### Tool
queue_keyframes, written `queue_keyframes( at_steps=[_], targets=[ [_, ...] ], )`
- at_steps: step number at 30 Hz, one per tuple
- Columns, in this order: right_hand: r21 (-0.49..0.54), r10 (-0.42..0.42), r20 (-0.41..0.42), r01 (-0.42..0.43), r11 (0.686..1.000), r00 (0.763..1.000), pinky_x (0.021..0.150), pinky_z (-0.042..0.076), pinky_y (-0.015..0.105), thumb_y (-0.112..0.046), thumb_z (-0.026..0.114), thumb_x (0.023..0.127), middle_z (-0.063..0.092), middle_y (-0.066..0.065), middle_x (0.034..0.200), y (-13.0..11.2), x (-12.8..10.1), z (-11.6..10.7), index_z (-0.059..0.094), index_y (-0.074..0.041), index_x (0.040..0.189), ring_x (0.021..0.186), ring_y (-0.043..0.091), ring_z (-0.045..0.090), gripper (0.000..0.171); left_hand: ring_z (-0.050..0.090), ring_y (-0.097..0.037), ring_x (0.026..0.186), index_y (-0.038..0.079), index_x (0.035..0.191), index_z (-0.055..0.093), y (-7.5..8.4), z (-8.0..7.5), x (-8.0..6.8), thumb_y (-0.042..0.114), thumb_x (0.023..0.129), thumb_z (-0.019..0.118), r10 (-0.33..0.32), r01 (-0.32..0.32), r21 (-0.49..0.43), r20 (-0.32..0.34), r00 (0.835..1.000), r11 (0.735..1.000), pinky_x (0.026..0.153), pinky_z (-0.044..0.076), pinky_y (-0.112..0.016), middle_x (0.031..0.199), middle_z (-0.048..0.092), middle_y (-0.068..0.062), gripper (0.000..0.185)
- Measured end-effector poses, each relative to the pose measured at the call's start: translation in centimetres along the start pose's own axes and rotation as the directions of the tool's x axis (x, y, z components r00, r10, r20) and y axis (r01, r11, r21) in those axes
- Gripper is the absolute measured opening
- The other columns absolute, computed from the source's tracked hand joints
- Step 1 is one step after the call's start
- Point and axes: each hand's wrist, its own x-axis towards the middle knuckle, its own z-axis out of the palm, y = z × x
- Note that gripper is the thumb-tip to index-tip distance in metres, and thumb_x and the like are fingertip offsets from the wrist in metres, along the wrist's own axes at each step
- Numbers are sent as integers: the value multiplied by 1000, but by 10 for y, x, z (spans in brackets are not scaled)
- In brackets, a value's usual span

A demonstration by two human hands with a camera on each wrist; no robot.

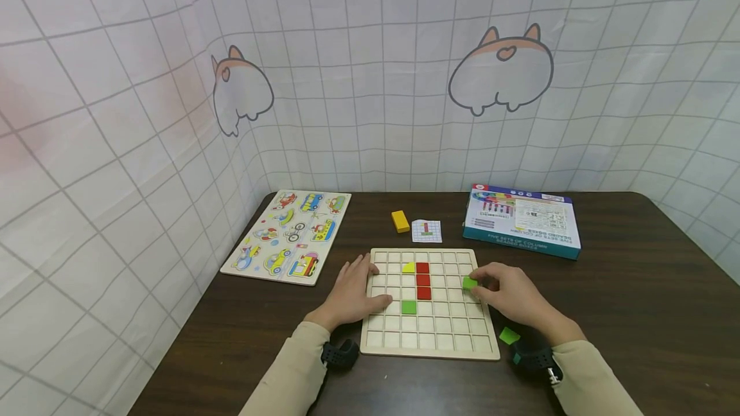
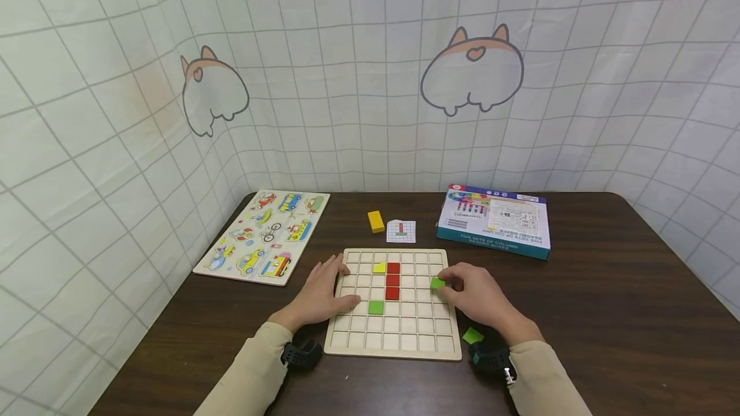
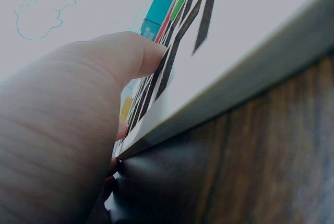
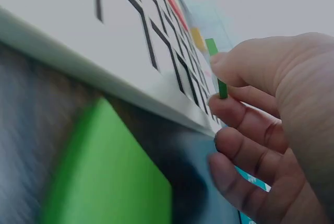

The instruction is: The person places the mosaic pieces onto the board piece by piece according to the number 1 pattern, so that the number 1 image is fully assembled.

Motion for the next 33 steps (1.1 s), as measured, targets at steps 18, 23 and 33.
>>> queue_keyframes(
  at_steps=[18,23,33],
  targets=[
    [20,-110,3,109,994,994,62,42,23,-18,73,87,63,-8,96,-23,-1,25,73,-15,107,74,10,48,21,18,-32,148,9,125,49,1,-1,0,48,82,66,1,-1,4,0,1000,1000,120,9,-49,157,26,-19,61],
    [10,-123,19,123,992,992,59,40,24,-20,73,87,60,-12,89,-28,0,31,73,-17,106,71,8,47,20,18,-32,148,9,124,50,2,-1,-1,47,82,67,2,-2,-8,-4,1000,1000,120,9,-49,158,26,-19,59],
    [5,-130,8,130,992,992,59,42,23,-20,75,86,61,-13,92,-37,-1,36,73,-20,104,71,6,48,19,18,-33,148,9,123,50,2,-2,-1,48,82,67,-2,2,-11,1,1000,1000,120,10,-51,157,26,-20,59]
  ],
)
